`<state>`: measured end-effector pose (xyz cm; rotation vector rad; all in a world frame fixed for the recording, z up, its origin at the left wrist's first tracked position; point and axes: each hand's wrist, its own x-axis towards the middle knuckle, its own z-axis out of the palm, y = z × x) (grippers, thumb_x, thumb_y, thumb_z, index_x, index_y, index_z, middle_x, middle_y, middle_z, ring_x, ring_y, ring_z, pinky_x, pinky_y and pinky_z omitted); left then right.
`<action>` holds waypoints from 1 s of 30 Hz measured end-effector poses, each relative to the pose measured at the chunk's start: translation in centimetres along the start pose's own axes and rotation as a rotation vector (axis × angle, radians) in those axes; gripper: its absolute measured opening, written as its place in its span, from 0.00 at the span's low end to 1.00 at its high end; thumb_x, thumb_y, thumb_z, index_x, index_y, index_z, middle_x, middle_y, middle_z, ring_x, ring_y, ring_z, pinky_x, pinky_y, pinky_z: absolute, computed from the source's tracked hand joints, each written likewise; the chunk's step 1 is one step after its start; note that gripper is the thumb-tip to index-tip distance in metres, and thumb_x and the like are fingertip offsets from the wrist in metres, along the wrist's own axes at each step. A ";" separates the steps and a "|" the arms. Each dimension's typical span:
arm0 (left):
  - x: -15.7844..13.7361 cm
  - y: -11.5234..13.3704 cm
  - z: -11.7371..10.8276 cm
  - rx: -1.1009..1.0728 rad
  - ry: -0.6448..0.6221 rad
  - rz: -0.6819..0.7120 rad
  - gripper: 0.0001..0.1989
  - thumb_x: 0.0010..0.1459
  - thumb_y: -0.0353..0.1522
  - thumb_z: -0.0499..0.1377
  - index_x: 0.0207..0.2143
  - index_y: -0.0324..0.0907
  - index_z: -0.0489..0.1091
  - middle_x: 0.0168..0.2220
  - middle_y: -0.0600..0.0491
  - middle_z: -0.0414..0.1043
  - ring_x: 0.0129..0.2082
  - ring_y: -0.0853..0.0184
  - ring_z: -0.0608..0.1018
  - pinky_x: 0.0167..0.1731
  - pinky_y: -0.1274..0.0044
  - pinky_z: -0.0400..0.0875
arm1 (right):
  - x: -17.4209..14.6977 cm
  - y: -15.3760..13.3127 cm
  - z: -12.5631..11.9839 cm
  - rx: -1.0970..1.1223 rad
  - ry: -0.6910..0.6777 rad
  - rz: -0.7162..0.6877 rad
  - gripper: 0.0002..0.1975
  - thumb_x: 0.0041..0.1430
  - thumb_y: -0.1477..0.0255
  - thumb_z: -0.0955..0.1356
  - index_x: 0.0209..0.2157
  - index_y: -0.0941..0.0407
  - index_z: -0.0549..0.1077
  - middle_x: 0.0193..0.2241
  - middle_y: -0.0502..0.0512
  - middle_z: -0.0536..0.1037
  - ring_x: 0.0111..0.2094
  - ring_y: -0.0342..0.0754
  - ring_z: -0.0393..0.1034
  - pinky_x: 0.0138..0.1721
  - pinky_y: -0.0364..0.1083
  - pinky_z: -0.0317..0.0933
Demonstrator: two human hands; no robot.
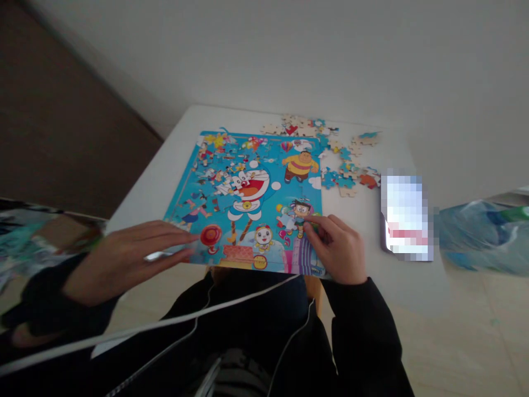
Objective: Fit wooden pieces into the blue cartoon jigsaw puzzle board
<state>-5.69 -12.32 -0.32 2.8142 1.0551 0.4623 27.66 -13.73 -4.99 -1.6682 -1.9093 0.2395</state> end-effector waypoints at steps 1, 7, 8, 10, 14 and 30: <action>-0.4 0.5 0.5 -0.011 0.009 -0.005 0.11 0.62 0.37 0.51 0.38 0.43 0.70 0.35 0.54 0.75 0.34 0.68 0.76 0.35 0.76 0.71 | 0.0 0.0 0.0 -0.005 0.009 -0.004 0.11 0.56 0.65 0.65 0.37 0.55 0.76 0.18 0.46 0.64 0.19 0.39 0.57 0.21 0.41 0.51; 0.1 3.3 2.8 -0.041 0.132 -0.062 0.11 0.61 0.34 0.53 0.39 0.39 0.72 0.36 0.52 0.76 0.36 0.67 0.76 0.38 0.74 0.72 | 0.1 0.1 0.0 -0.025 0.028 -0.052 0.11 0.57 0.67 0.65 0.38 0.56 0.76 0.21 0.49 0.68 0.23 0.41 0.61 0.24 0.42 0.56; 0.6 3.6 3.1 -0.040 0.149 -0.061 0.10 0.61 0.33 0.53 0.39 0.39 0.72 0.36 0.52 0.76 0.36 0.67 0.76 0.38 0.74 0.72 | 0.1 0.1 0.0 -0.046 0.036 -0.078 0.11 0.56 0.67 0.66 0.38 0.56 0.76 0.23 0.50 0.70 0.25 0.43 0.62 0.27 0.43 0.57; 1.7 4.4 3.6 -0.046 0.177 -0.038 0.09 0.60 0.31 0.53 0.38 0.38 0.72 0.36 0.52 0.76 0.37 0.68 0.76 0.40 0.74 0.72 | 0.1 0.1 0.1 -0.095 0.053 -0.134 0.11 0.56 0.67 0.66 0.39 0.54 0.76 0.29 0.53 0.73 0.31 0.46 0.64 0.32 0.45 0.60; 3.5 5.5 4.7 -0.083 0.199 0.020 0.08 0.59 0.30 0.55 0.37 0.39 0.73 0.37 0.52 0.75 0.38 0.68 0.75 0.41 0.73 0.71 | 0.2 0.1 0.2 -0.161 0.024 -0.203 0.15 0.55 0.64 0.67 0.44 0.52 0.74 0.39 0.56 0.73 0.39 0.51 0.62 0.38 0.49 0.61; 5.6 7.0 7.1 -0.111 0.161 -0.033 0.12 0.59 0.32 0.55 0.44 0.38 0.71 0.46 0.49 0.71 0.45 0.62 0.72 0.46 0.68 0.69 | 0.3 0.1 0.2 -0.025 -0.005 -0.246 0.11 0.54 0.65 0.68 0.39 0.51 0.76 0.41 0.56 0.73 0.41 0.51 0.61 0.40 0.50 0.62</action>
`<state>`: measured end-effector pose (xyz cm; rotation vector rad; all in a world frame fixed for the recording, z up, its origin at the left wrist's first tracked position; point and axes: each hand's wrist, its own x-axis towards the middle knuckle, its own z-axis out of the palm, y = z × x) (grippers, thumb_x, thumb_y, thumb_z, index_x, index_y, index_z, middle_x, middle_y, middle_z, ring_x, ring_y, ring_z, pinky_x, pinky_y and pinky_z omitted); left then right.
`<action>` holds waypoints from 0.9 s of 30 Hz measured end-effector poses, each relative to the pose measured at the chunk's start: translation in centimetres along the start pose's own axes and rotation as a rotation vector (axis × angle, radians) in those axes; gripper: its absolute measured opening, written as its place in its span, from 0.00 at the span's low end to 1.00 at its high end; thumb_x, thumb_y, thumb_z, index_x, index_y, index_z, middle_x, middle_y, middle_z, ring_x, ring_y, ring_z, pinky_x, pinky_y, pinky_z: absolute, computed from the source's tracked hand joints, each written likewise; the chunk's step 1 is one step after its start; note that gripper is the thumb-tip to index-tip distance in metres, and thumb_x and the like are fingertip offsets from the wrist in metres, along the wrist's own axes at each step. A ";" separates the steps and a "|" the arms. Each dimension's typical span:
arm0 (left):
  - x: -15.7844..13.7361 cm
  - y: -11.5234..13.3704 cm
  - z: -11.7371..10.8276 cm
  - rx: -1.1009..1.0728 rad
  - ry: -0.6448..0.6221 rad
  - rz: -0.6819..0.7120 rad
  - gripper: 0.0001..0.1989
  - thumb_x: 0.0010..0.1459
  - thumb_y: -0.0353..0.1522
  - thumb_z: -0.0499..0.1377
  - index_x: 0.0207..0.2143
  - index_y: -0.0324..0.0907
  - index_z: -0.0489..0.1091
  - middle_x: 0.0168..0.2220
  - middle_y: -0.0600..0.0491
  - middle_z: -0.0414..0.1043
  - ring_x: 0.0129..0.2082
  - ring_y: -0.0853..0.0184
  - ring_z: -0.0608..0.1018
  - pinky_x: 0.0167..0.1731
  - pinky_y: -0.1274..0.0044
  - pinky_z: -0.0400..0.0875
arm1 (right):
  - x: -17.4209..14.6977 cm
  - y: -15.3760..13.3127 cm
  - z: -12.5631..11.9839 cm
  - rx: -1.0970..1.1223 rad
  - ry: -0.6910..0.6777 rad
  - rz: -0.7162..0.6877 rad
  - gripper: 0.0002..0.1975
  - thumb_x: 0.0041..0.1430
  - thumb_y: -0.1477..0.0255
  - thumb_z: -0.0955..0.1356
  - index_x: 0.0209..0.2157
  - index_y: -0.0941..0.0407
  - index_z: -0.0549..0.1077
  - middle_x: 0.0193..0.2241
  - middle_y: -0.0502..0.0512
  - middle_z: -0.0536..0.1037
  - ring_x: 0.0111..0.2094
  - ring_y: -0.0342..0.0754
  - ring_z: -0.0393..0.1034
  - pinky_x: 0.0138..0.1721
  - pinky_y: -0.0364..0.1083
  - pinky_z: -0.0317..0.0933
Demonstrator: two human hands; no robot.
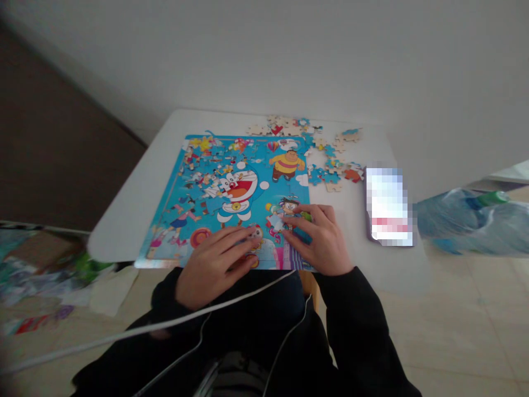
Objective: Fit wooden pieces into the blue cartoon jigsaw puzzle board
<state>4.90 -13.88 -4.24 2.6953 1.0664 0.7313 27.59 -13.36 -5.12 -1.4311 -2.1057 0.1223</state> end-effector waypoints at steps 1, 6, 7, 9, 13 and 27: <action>0.3 0.1 0.2 0.010 -0.002 -0.018 0.13 0.59 0.32 0.55 0.45 0.38 0.70 0.47 0.48 0.71 0.46 0.61 0.71 0.46 0.67 0.69 | 0.0 -0.1 -0.1 0.016 0.004 -0.004 0.11 0.53 0.66 0.68 0.38 0.51 0.77 0.40 0.56 0.73 0.41 0.51 0.62 0.40 0.50 0.63; 1.9 1.1 1.2 0.075 -0.029 -0.131 0.18 0.58 0.35 0.56 0.50 0.40 0.67 0.50 0.48 0.69 0.48 0.59 0.70 0.47 0.66 0.67 | 0.0 -0.4 -0.4 0.091 0.175 0.067 0.06 0.54 0.71 0.68 0.33 0.55 0.77 0.34 0.55 0.76 0.37 0.48 0.67 0.38 0.49 0.63; 2.3 1.3 1.4 0.088 -0.035 -0.149 0.19 0.58 0.36 0.56 0.51 0.40 0.66 0.50 0.49 0.69 0.48 0.59 0.70 0.48 0.65 0.67 | -0.1 -0.4 -0.5 0.096 0.239 0.112 0.06 0.55 0.73 0.67 0.32 0.56 0.76 0.32 0.55 0.76 0.35 0.47 0.68 0.37 0.48 0.63; 2.9 1.6 1.7 0.107 -0.035 -0.168 0.19 0.58 0.37 0.56 0.51 0.41 0.66 0.49 0.50 0.69 0.48 0.60 0.70 0.48 0.66 0.67 | -0.1 -0.4 -0.5 0.100 0.349 0.205 0.06 0.55 0.73 0.66 0.30 0.57 0.76 0.29 0.54 0.76 0.31 0.46 0.68 0.33 0.47 0.63; 3.6 1.7 2.4 0.099 -0.005 -0.135 0.16 0.57 0.33 0.58 0.48 0.39 0.68 0.46 0.51 0.72 0.45 0.63 0.72 0.45 0.70 0.69 | -0.1 -0.4 -0.5 0.107 0.412 0.293 0.07 0.55 0.72 0.66 0.29 0.57 0.76 0.28 0.54 0.76 0.29 0.45 0.68 0.29 0.46 0.63; 2.4 -2.0 -6.6 0.168 -0.132 0.276 0.16 0.65 0.34 0.46 0.47 0.40 0.68 0.46 0.48 0.71 0.44 0.62 0.74 0.43 0.71 0.70 | 0.0 -0.5 -0.5 0.153 0.368 0.289 0.07 0.56 0.71 0.65 0.28 0.56 0.75 0.28 0.53 0.75 0.29 0.44 0.68 0.27 0.45 0.64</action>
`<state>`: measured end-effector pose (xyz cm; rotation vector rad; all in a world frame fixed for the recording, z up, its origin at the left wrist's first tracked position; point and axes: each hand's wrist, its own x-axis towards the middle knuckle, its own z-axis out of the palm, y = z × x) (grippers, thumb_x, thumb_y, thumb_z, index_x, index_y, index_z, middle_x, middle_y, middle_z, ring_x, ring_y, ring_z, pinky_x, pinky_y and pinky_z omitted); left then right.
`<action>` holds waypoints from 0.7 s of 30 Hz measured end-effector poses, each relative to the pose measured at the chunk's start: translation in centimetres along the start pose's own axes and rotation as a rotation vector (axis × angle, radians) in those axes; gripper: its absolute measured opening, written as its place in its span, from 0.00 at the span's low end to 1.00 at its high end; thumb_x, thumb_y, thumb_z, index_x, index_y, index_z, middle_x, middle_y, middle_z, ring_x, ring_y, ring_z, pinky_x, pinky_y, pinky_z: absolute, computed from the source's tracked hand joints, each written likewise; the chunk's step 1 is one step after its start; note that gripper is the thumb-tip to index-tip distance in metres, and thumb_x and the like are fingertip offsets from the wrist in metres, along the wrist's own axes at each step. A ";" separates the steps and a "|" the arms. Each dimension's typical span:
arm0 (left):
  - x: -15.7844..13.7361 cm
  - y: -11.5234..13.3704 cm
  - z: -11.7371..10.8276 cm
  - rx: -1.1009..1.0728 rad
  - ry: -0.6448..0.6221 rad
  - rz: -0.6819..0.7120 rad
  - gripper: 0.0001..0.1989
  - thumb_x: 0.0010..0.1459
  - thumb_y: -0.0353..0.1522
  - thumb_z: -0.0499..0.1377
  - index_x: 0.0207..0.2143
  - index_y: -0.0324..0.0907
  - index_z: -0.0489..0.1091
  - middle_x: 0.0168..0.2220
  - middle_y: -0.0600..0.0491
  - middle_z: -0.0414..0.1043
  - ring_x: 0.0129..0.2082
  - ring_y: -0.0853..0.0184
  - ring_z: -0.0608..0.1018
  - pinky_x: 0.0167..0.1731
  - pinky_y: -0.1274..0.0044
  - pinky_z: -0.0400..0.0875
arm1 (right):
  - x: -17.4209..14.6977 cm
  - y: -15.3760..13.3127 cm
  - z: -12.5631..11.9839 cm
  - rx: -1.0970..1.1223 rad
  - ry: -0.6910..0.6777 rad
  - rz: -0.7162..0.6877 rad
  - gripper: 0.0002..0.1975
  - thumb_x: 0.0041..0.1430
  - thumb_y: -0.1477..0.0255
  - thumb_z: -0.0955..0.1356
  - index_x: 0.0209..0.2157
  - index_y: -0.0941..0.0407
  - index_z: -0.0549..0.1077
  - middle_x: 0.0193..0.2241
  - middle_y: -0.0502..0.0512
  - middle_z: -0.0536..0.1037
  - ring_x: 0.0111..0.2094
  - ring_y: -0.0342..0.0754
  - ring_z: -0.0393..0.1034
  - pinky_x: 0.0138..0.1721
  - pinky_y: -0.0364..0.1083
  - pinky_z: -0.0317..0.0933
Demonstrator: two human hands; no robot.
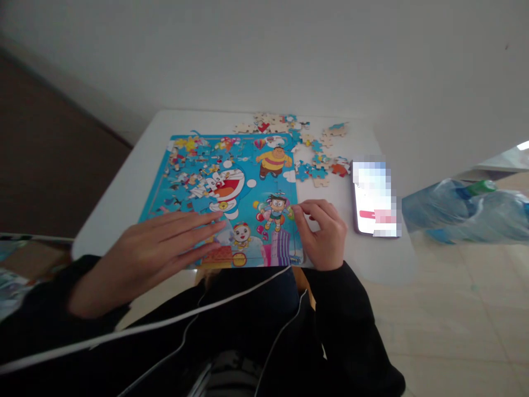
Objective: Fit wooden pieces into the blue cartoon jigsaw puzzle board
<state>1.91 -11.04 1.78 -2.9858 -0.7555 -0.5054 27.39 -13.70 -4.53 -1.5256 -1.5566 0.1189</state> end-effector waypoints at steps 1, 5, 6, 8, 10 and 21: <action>0.3 -0.5 -0.5 0.004 -0.016 0.042 0.16 0.65 0.33 0.45 0.48 0.40 0.68 0.46 0.49 0.71 0.44 0.62 0.74 0.43 0.71 0.70 | 0.0 0.0 0.0 0.000 -0.001 -0.001 0.07 0.56 0.71 0.65 0.28 0.56 0.75 0.28 0.53 0.75 0.29 0.44 0.68 0.27 0.45 0.64; 1.6 -1.2 -1.5 0.045 -0.096 0.193 0.20 0.66 0.31 0.39 0.47 0.43 0.68 0.47 0.51 0.71 0.44 0.64 0.74 0.43 0.72 0.70 | 0.0 0.0 0.1 -0.002 -0.011 -0.003 0.08 0.56 0.72 0.65 0.28 0.58 0.75 0.27 0.54 0.75 0.28 0.43 0.68 0.27 0.44 0.64; 1.8 -1.1 -1.6 0.049 -0.102 0.215 0.21 0.66 0.32 0.38 0.46 0.43 0.69 0.46 0.51 0.72 0.43 0.64 0.75 0.42 0.73 0.70 | 0.0 0.1 0.1 -0.001 -0.017 -0.003 0.08 0.56 0.72 0.65 0.28 0.58 0.75 0.27 0.54 0.75 0.28 0.43 0.68 0.27 0.44 0.64; 2.2 -0.9 -1.9 0.034 -0.095 0.245 0.21 0.66 0.33 0.38 0.44 0.42 0.70 0.44 0.50 0.73 0.41 0.64 0.76 0.40 0.73 0.71 | 0.0 0.1 0.1 -0.001 -0.029 0.002 0.08 0.56 0.71 0.65 0.28 0.57 0.75 0.28 0.53 0.75 0.28 0.43 0.68 0.27 0.44 0.64; 2.6 -0.8 -2.0 -0.007 -0.082 0.252 0.19 0.66 0.33 0.41 0.44 0.41 0.71 0.44 0.49 0.73 0.40 0.63 0.76 0.40 0.72 0.71 | -0.1 0.1 0.1 -0.004 -0.043 0.008 0.08 0.56 0.71 0.65 0.29 0.56 0.75 0.28 0.52 0.75 0.28 0.43 0.68 0.27 0.44 0.64; 7.0 -3.0 4.7 -0.277 -0.175 0.182 0.13 0.58 0.36 0.56 0.43 0.39 0.71 0.43 0.51 0.73 0.42 0.64 0.74 0.41 0.73 0.69 | -0.1 0.4 0.2 -0.011 -0.131 0.003 0.08 0.57 0.70 0.64 0.31 0.56 0.75 0.30 0.54 0.75 0.30 0.45 0.68 0.29 0.46 0.64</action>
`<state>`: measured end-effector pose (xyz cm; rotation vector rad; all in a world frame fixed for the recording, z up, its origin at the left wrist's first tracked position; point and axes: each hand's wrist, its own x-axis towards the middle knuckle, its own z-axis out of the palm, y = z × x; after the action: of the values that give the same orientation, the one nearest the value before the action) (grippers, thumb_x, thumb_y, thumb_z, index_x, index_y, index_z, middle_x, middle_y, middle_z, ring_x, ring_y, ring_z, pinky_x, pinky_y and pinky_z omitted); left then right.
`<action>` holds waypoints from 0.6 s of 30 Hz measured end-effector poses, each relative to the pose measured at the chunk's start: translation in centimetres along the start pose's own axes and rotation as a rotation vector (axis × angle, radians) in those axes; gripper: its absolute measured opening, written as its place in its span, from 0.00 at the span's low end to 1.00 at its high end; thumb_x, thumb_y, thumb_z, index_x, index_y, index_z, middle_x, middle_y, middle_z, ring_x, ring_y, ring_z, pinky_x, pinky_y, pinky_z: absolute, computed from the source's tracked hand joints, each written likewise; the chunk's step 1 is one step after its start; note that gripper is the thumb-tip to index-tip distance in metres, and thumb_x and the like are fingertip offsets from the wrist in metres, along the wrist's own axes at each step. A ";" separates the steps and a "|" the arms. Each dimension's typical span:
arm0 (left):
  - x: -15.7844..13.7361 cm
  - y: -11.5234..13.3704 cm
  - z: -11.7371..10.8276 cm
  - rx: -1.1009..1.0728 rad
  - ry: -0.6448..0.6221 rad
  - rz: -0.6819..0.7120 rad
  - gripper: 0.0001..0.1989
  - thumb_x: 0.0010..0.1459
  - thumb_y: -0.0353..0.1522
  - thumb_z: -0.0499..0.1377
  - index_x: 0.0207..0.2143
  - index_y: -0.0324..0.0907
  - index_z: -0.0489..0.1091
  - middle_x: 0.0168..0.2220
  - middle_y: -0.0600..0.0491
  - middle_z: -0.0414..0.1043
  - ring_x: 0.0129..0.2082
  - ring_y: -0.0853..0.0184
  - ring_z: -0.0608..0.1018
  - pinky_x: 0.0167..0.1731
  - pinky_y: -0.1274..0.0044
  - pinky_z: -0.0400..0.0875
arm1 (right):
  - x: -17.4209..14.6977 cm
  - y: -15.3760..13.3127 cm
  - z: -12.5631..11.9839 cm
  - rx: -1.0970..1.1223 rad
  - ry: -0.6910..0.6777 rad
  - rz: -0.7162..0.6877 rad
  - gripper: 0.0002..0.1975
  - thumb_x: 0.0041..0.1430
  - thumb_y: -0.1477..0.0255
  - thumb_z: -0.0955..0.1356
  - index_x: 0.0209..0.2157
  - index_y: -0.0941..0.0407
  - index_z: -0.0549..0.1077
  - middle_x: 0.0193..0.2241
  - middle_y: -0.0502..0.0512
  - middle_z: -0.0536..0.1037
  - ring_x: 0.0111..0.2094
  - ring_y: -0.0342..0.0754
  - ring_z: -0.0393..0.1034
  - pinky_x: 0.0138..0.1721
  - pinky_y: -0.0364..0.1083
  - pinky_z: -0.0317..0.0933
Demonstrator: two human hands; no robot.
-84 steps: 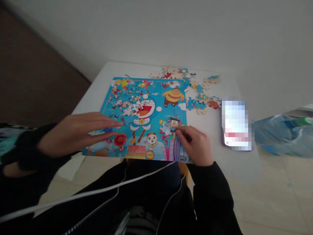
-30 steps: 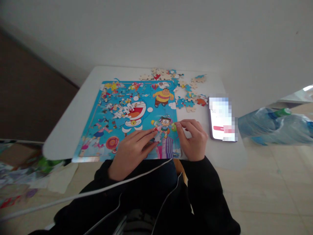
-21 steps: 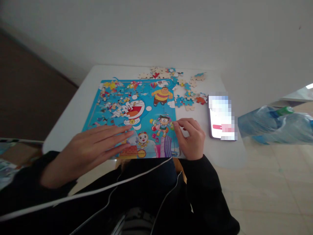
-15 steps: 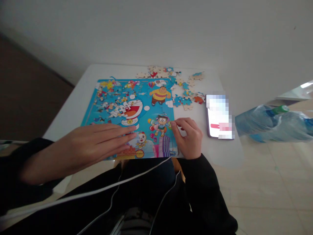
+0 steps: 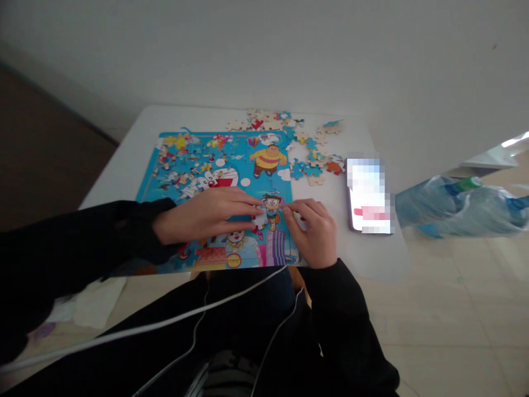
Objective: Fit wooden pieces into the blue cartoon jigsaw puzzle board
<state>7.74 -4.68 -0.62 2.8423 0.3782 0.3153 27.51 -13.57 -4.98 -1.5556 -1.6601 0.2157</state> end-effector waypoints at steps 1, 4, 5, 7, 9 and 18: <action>0.3 -0.1 0.4 -0.009 -0.010 0.004 0.13 0.58 0.35 0.57 0.43 0.39 0.70 0.44 0.51 0.73 0.42 0.64 0.73 0.42 0.73 0.68 | 0.0 0.0 0.0 0.000 -0.001 0.002 0.08 0.57 0.70 0.64 0.31 0.56 0.75 0.30 0.54 0.75 0.30 0.45 0.68 0.29 0.46 0.64; 1.0 -0.1 1.3 -0.009 -0.034 0.004 0.13 0.58 0.33 0.57 0.45 0.38 0.69 0.47 0.51 0.71 0.45 0.63 0.71 0.45 0.72 0.66 | 0.0 0.0 0.0 -0.010 -0.012 0.000 0.08 0.57 0.70 0.64 0.31 0.56 0.75 0.30 0.53 0.75 0.30 0.45 0.68 0.30 0.46 0.64; 1.1 -0.1 1.5 -0.010 -0.036 -0.002 0.13 0.58 0.32 0.56 0.45 0.38 0.69 0.48 0.51 0.70 0.46 0.63 0.70 0.46 0.72 0.65 | 0.0 0.0 0.0 -0.014 -0.017 -0.001 0.08 0.57 0.70 0.64 0.31 0.56 0.75 0.30 0.53 0.75 0.31 0.45 0.68 0.30 0.46 0.64; 1.3 -0.1 1.8 -0.015 -0.041 -0.016 0.13 0.58 0.31 0.56 0.46 0.38 0.69 0.48 0.51 0.70 0.48 0.63 0.69 0.48 0.72 0.65 | 0.0 0.0 0.0 -0.017 -0.022 -0.001 0.08 0.57 0.70 0.64 0.32 0.56 0.74 0.30 0.53 0.75 0.31 0.45 0.69 0.31 0.46 0.64; 1.3 -0.2 1.9 -0.023 -0.040 -0.017 0.12 0.58 0.32 0.56 0.45 0.38 0.69 0.48 0.52 0.70 0.48 0.63 0.69 0.48 0.72 0.64 | 0.0 0.0 0.0 -0.018 -0.026 0.000 0.08 0.57 0.70 0.64 0.32 0.56 0.74 0.30 0.53 0.75 0.31 0.45 0.68 0.31 0.46 0.64; -0.6 -0.2 1.0 0.062 -0.071 -0.056 0.15 0.59 0.40 0.54 0.43 0.40 0.70 0.39 0.51 0.72 0.40 0.64 0.72 0.40 0.74 0.66 | 0.0 0.0 -0.1 -0.028 -0.030 -0.005 0.08 0.58 0.70 0.64 0.32 0.56 0.75 0.30 0.53 0.76 0.32 0.45 0.69 0.31 0.46 0.65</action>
<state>7.39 -4.89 -1.75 2.8877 0.4599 0.1937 27.58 -13.59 -4.96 -1.5757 -1.6967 0.2155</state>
